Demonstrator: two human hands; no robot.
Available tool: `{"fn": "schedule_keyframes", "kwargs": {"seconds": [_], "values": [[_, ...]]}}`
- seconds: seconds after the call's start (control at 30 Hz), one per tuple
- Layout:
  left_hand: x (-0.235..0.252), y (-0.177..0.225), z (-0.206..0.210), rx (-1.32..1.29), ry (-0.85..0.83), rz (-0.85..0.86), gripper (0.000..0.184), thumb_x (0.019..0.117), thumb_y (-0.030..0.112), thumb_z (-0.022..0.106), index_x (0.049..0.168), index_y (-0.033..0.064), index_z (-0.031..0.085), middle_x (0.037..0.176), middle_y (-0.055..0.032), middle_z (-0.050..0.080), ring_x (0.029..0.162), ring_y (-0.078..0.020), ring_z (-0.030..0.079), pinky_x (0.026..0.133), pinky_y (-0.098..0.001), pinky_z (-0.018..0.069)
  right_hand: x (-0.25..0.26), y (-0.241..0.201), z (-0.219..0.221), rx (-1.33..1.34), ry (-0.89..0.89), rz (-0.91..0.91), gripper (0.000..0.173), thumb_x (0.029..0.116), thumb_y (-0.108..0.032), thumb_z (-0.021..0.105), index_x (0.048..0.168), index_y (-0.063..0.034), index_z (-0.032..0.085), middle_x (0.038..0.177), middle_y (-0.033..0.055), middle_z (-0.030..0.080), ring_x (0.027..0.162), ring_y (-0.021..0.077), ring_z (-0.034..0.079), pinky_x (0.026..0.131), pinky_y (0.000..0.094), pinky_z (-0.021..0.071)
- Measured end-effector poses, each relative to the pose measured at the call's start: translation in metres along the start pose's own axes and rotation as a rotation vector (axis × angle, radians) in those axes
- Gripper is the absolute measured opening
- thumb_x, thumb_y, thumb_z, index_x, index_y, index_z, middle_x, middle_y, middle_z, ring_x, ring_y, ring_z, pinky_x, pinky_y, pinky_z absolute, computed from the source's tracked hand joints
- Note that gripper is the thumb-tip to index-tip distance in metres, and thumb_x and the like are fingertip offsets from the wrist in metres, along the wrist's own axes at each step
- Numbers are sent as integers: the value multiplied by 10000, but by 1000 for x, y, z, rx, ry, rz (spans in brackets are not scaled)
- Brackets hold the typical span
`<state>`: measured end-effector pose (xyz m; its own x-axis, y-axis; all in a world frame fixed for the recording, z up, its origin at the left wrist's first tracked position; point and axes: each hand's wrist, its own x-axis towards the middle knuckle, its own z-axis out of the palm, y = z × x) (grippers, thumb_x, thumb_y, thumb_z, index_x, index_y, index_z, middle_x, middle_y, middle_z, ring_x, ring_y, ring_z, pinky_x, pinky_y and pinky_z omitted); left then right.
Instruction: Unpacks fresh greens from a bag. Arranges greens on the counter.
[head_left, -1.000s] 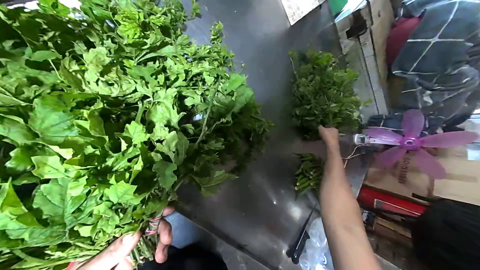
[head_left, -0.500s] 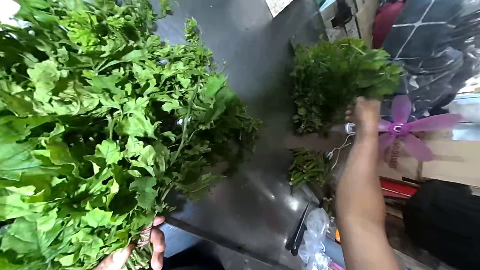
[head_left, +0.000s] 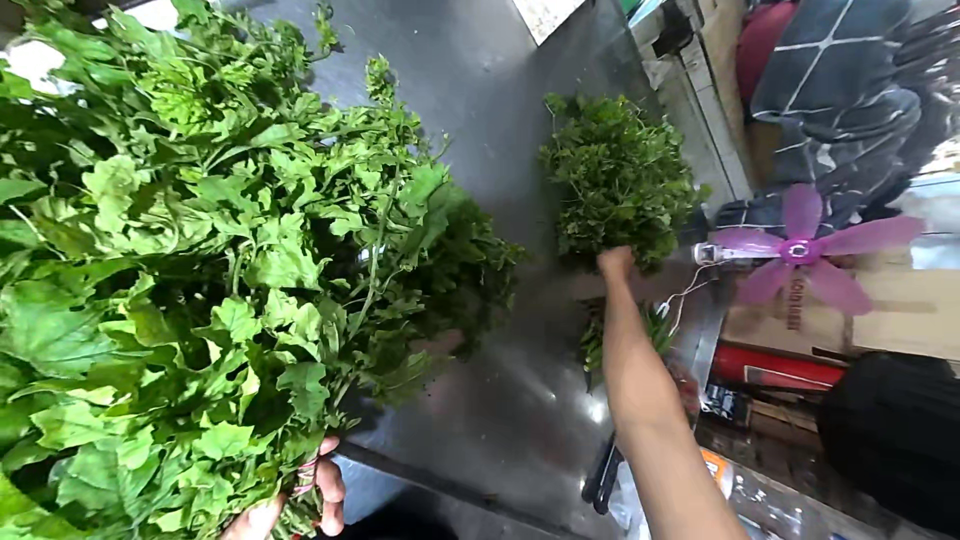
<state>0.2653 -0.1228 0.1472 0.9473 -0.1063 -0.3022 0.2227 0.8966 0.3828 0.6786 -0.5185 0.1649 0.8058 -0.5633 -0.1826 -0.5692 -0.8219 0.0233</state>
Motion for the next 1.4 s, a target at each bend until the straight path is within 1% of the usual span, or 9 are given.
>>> {"fn": "schedule_keyframes", "kwargs": {"seconds": [0.2, 0.57, 0.6, 0.67, 0.73, 0.8, 1.03, 1.23, 1.4], "values": [[-10, 2, 6, -16, 136, 25, 319, 982, 336, 678, 1241, 151, 691, 1094, -60, 738, 877, -186, 731, 804, -355, 617, -2, 14, -57, -6, 207, -66, 459, 975, -168, 660, 1352, 79, 570, 1365, 321, 576, 1305, 449, 547, 1082, 595, 431], [-36, -9, 13, -142, 357, 123, 419, 888, 490, 694, 1142, 167, 776, 1119, -91, 749, 1009, -242, 725, 877, -402, 602, -35, 45, 7, 122, -66, -410, 445, 1056, -98, 498, 1336, 247, 470, 1302, 449, 541, 1189, 466, 609, 1002, 435, 526], [-37, -12, 13, -176, 382, 157, 410, 885, 462, 711, 1137, 144, 775, 1117, -116, 750, 1017, -261, 728, 892, -419, 602, -71, -3, -20, 132, -282, -137, 455, 1074, -8, 427, 1478, 180, 336, 1508, 349, 422, 1344, 347, 508, 1113, 374, 425], [-37, -11, 13, -197, 400, 180, 357, 898, 404, 743, 1135, 137, 766, 1106, -113, 754, 1021, -246, 729, 919, -410, 596, -99, -32, -29, 431, -207, 100, 450, 1088, 60, 266, 1537, 73, 299, 1516, 202, 451, 1265, 212, 540, 1083, 328, 433], [-36, -7, 13, -200, 362, 189, 305, 923, 362, 735, 1139, 149, 758, 1087, -82, 761, 992, -198, 734, 909, -364, 600, -46, 47, -17, 899, -365, -354, 464, 1104, -75, 145, 1524, 121, 163, 1446, 269, 459, 1228, 240, 605, 983, 356, 555], [-36, -5, 12, -242, 348, 200, 282, 913, 339, 750, 1118, 146, 755, 1073, -75, 761, 985, -180, 734, 910, -366, 602, -31, 49, -10, 1392, -345, -150, 460, 1137, -302, 160, 1470, -24, 314, 1306, 183, 581, 1131, 279, 655, 933, 458, 582], [-54, 16, 13, -214, 499, 71, 179, 833, 202, 655, 993, 156, 721, 986, -26, 762, 947, -140, 724, 866, -368, 603, -226, 59, -34, 2023, -531, 75, 459, 1093, -416, 250, 1206, -90, 553, 1137, 123, 691, 1054, 269, 703, 874, 440, 615], [-57, 19, -7, -165, 296, 43, 338, 928, 190, 673, 1191, -18, 632, 1110, -209, 719, 1035, -334, 707, 935, -485, 587, -303, 92, -64, 1965, -103, -14, 354, 1105, -326, 263, 1096, -145, 568, 970, 17, 709, 945, 163, 709, 822, 410, 619], [-59, 45, 2, -152, 317, 13, 246, 980, 66, 537, 1189, -51, 595, 1095, -247, 713, 1000, -352, 721, 893, -484, 608, -320, 83, -110, 1785, 62, -155, 354, 1126, -288, 254, 1405, -126, 399, 1225, 39, 604, 1151, 169, 621, 999, 450, 541]]}}
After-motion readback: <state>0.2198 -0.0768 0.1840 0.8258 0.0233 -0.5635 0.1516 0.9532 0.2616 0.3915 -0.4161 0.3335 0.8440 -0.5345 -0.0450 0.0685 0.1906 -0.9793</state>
